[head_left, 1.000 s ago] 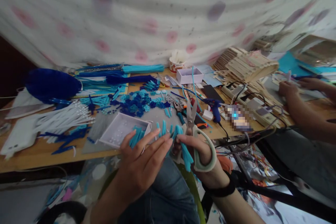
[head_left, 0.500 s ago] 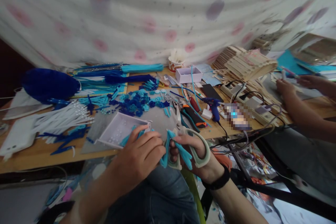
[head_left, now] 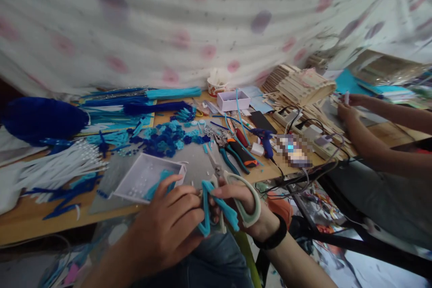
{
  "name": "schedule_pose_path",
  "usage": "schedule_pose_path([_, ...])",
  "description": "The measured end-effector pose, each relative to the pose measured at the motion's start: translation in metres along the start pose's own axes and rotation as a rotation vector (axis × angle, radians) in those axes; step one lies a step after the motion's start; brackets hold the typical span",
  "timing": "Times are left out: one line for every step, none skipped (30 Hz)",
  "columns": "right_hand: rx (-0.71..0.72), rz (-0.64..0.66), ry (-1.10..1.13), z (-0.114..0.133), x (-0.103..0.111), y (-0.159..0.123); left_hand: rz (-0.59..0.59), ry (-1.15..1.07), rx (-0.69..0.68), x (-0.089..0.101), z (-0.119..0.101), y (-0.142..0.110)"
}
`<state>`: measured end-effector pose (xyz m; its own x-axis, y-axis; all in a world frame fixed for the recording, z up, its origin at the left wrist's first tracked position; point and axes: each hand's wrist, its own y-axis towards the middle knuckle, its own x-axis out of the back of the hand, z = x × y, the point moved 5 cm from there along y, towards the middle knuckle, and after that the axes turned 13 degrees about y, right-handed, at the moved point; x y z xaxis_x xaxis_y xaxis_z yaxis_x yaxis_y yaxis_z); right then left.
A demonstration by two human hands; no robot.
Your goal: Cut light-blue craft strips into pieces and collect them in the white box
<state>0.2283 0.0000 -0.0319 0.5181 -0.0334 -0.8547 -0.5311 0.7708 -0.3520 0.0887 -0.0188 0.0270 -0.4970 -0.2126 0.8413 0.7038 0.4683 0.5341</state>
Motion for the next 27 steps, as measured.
schedule_pose_path([-0.002,0.026,-0.015,0.000,-0.001,0.000,-0.013,-0.050,0.024,0.000,0.000,-0.001])
schedule_pose_path([-0.002,0.050,-0.030,-0.001,-0.002,0.000,-0.029,-0.096,0.050,0.001,0.001,-0.002])
schedule_pose_path([0.000,0.070,-0.046,-0.002,-0.002,0.000,-0.045,-0.133,0.079,0.001,0.002,-0.002])
schedule_pose_path([0.004,0.083,-0.062,-0.003,-0.001,0.000,-0.067,-0.163,0.106,0.002,0.002,-0.003])
schedule_pose_path([0.006,0.094,-0.081,-0.004,0.001,0.001,-0.092,-0.187,0.133,0.003,0.003,-0.003])
schedule_pose_path([0.008,0.099,-0.103,-0.005,0.002,0.002,-0.116,-0.205,0.160,0.003,0.005,-0.004])
schedule_pose_path([0.015,0.103,-0.133,-0.006,0.003,0.003,-0.142,-0.223,0.199,0.004,0.007,-0.005])
schedule_pose_path([0.027,0.107,-0.177,-0.006,0.004,0.004,-0.166,-0.252,0.261,0.003,0.010,-0.006])
schedule_pose_path([0.052,0.102,-0.230,-0.006,0.004,0.004,-0.180,-0.300,0.361,0.002,0.016,-0.008])
schedule_pose_path([0.097,0.080,-0.287,-0.004,0.005,0.005,-0.182,-0.374,0.497,-0.001,0.023,-0.010])
schedule_pose_path([0.161,0.041,-0.344,0.000,0.005,0.005,-0.172,-0.476,0.655,-0.006,0.030,-0.013])
schedule_pose_path([0.237,-0.010,-0.395,0.005,0.004,0.004,-0.151,-0.599,0.810,-0.013,0.036,-0.016])
schedule_pose_path([0.317,-0.064,-0.439,0.011,0.004,0.003,-0.130,-0.733,0.941,-0.019,0.039,-0.017])
schedule_pose_path([0.391,-0.115,-0.473,0.016,0.003,0.002,-0.116,-0.863,1.017,-0.025,0.039,-0.017])
schedule_pose_path([0.450,-0.155,-0.499,0.021,0.002,0.000,-0.117,-0.979,1.050,-0.029,0.038,-0.014])
schedule_pose_path([0.493,-0.181,-0.522,0.025,0.001,-0.001,-0.129,-1.078,1.055,-0.031,0.036,-0.011])
schedule_pose_path([0.521,-0.196,-0.541,0.027,0.000,-0.002,-0.140,-1.159,1.047,-0.033,0.034,-0.008])
schedule_pose_path([0.536,-0.199,-0.559,0.028,-0.002,-0.003,-0.150,-1.217,1.035,-0.034,0.032,-0.005])
schedule_pose_path([0.545,-0.192,-0.576,0.029,-0.003,-0.003,-0.154,-1.254,1.024,-0.036,0.031,-0.004])
schedule_pose_path([0.549,-0.181,-0.594,0.029,-0.004,-0.004,-0.150,-1.270,1.015,-0.037,0.029,-0.004])
schedule_pose_path([0.552,-0.167,-0.610,0.028,-0.006,-0.004,-0.142,-1.272,1.006,-0.039,0.028,-0.005])
schedule_pose_path([0.556,-0.154,-0.620,0.027,-0.007,-0.005,-0.130,-1.269,0.998,-0.040,0.028,-0.007])
schedule_pose_path([0.561,-0.144,-0.620,0.025,-0.008,-0.005,-0.115,-1.273,0.990,-0.042,0.027,-0.009])
schedule_pose_path([0.564,-0.139,-0.612,0.024,-0.009,-0.005,-0.097,-1.285,0.991,-0.045,0.026,-0.011])
schedule_pose_path([0.568,-0.139,-0.601,0.023,-0.009,-0.005,-0.076,-1.304,0.995,-0.047,0.026,-0.013])
schedule_pose_path([0.567,-0.141,-0.589,0.023,-0.009,-0.005,-0.057,-1.324,0.999,-0.050,0.024,-0.015])
schedule_pose_path([0.568,-0.142,-0.577,0.022,-0.009,-0.004,-0.043,-1.337,1.007,-0.051,0.023,-0.016])
